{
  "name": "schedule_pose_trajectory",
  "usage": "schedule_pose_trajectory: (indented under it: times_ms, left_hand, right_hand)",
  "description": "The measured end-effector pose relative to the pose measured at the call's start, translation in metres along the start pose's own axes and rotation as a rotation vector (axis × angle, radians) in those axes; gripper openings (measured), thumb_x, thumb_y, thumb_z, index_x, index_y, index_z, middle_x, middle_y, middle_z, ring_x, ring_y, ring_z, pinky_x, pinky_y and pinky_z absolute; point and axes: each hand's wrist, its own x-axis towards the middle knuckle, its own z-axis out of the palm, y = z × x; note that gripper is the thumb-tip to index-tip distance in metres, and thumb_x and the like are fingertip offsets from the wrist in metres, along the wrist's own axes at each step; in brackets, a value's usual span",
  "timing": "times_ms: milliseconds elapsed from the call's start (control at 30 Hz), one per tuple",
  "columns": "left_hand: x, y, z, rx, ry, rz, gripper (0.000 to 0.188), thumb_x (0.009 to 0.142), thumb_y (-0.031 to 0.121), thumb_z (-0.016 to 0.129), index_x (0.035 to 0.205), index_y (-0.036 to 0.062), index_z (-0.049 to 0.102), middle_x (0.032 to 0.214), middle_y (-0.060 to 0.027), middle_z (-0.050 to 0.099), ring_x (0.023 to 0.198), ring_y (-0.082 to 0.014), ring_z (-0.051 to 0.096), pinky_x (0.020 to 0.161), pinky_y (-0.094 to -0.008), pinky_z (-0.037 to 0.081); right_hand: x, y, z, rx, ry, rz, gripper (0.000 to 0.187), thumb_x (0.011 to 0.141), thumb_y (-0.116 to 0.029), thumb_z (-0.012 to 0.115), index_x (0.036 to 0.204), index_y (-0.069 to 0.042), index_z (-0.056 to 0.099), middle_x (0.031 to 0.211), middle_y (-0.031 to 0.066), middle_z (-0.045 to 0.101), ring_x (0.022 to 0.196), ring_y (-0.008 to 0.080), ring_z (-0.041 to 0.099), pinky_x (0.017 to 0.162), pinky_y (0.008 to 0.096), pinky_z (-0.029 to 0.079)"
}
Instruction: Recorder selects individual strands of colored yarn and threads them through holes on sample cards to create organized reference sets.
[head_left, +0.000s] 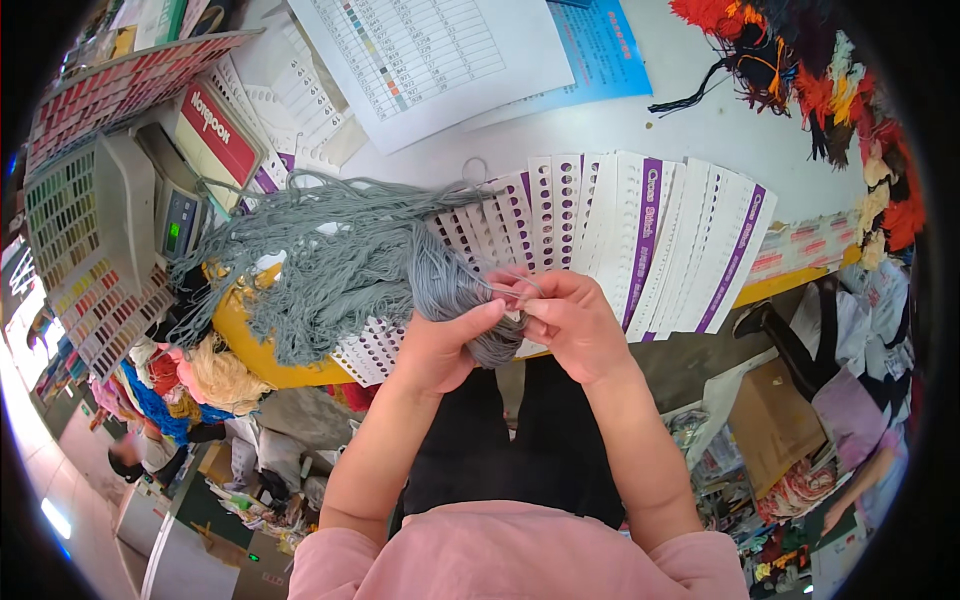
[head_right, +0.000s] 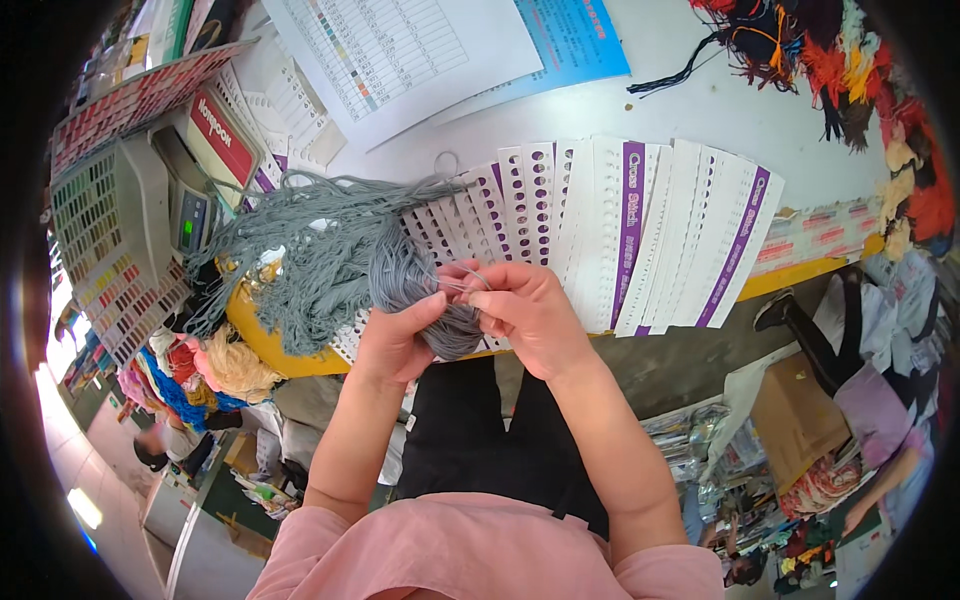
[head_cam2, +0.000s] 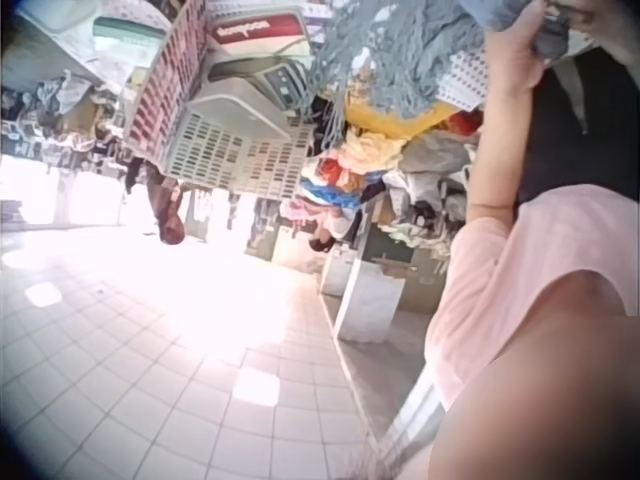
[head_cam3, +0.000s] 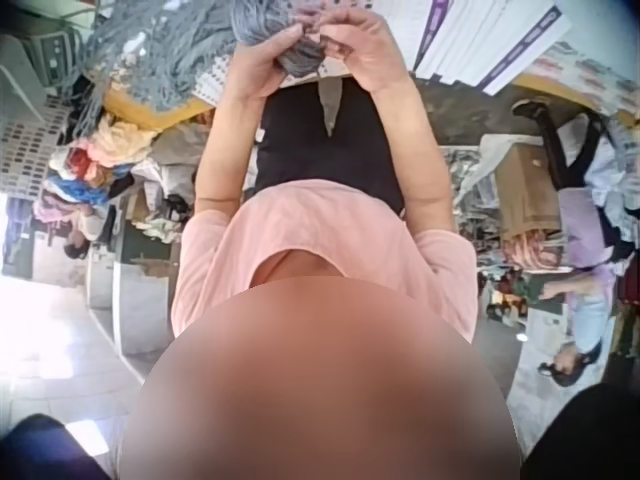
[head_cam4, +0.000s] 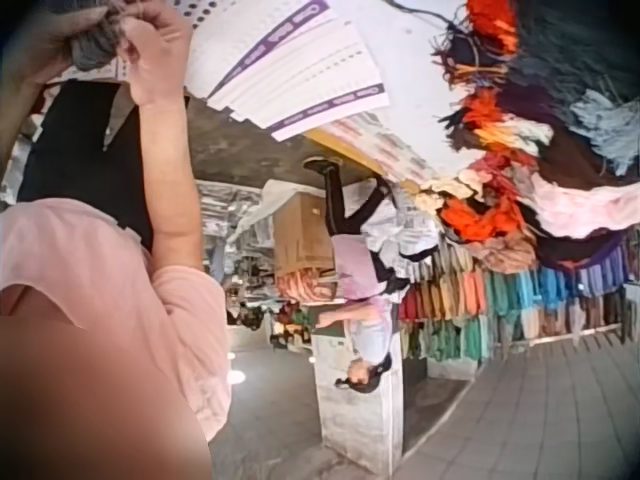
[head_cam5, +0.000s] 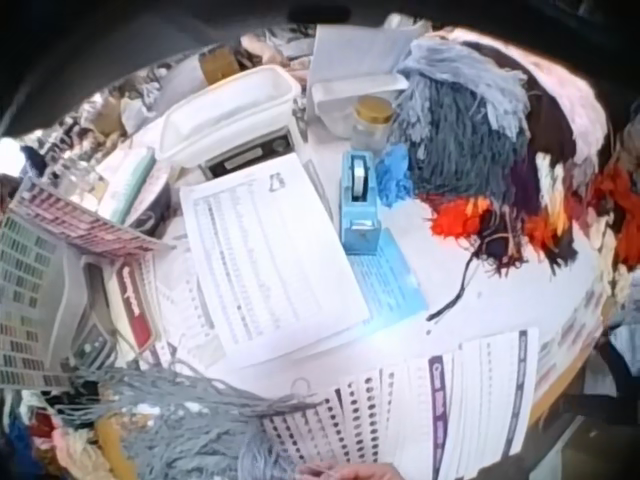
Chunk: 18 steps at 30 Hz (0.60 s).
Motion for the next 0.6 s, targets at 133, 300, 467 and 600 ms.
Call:
schedule_pose_trajectory:
  times_ms: [133, 300, 467, 600]
  left_hand:
    - [0.004, -0.002, -0.004, -0.041, 0.005, 0.013, 0.017, 0.081, 0.013, 0.046, 0.08, -0.0018, 0.055, 0.084, -0.0106, 0.057, 0.082, -0.0198, 0.054, 0.076, -0.0307, 0.041]
    - [-0.016, 0.021, -0.074, -0.136, 0.014, 0.197, 0.015, 0.075, 0.014, 0.052, 0.064, 0.0033, 0.052, 0.069, -0.0052, 0.052, 0.068, -0.0205, 0.053, 0.077, -0.0378, 0.038]
    - [-0.136, 0.052, -0.307, 0.074, 0.601, 0.803, 0.022, 0.07, 0.007, 0.052, 0.091, 0.0014, 0.051, 0.085, -0.0094, 0.051, 0.084, -0.0232, 0.047, 0.077, -0.0332, 0.038]
    - [-0.141, 0.069, -0.182, -0.313, 0.283, 0.458, 0.018, 0.08, 0.016, 0.044, 0.092, 0.003, 0.051, 0.109, -0.0219, 0.044, 0.093, -0.0267, 0.046, 0.079, -0.0373, 0.04]
  right_hand:
    - [-0.004, 0.0, -0.009, 0.08, -0.107, 0.097, 0.004, 0.072, 0.0, 0.053, 0.075, -0.001, 0.055, 0.075, 0.0059, 0.053, 0.05, 0.0059, 0.042, 0.044, 0.0172, 0.032]
    - [-0.016, -0.045, -0.028, 0.188, -0.022, -0.287, 0.008, 0.078, -0.004, 0.048, 0.084, -0.003, 0.052, 0.083, 0.0058, 0.048, 0.056, 0.0101, 0.044, 0.054, 0.0223, 0.039]
    - [-0.033, -0.16, -0.106, 0.291, -0.256, -0.515, 0.011, 0.076, -0.005, 0.047, 0.083, 0.003, 0.042, 0.069, 0.0063, 0.041, 0.068, 0.0158, 0.044, 0.075, 0.0358, 0.041]
    - [-0.105, -0.285, -0.166, 0.045, -0.33, -0.987, 0.014, 0.076, -0.004, 0.038, 0.069, 0.005, 0.045, 0.078, 0.0144, 0.049, 0.082, 0.0241, 0.046, 0.087, 0.0411, 0.031]
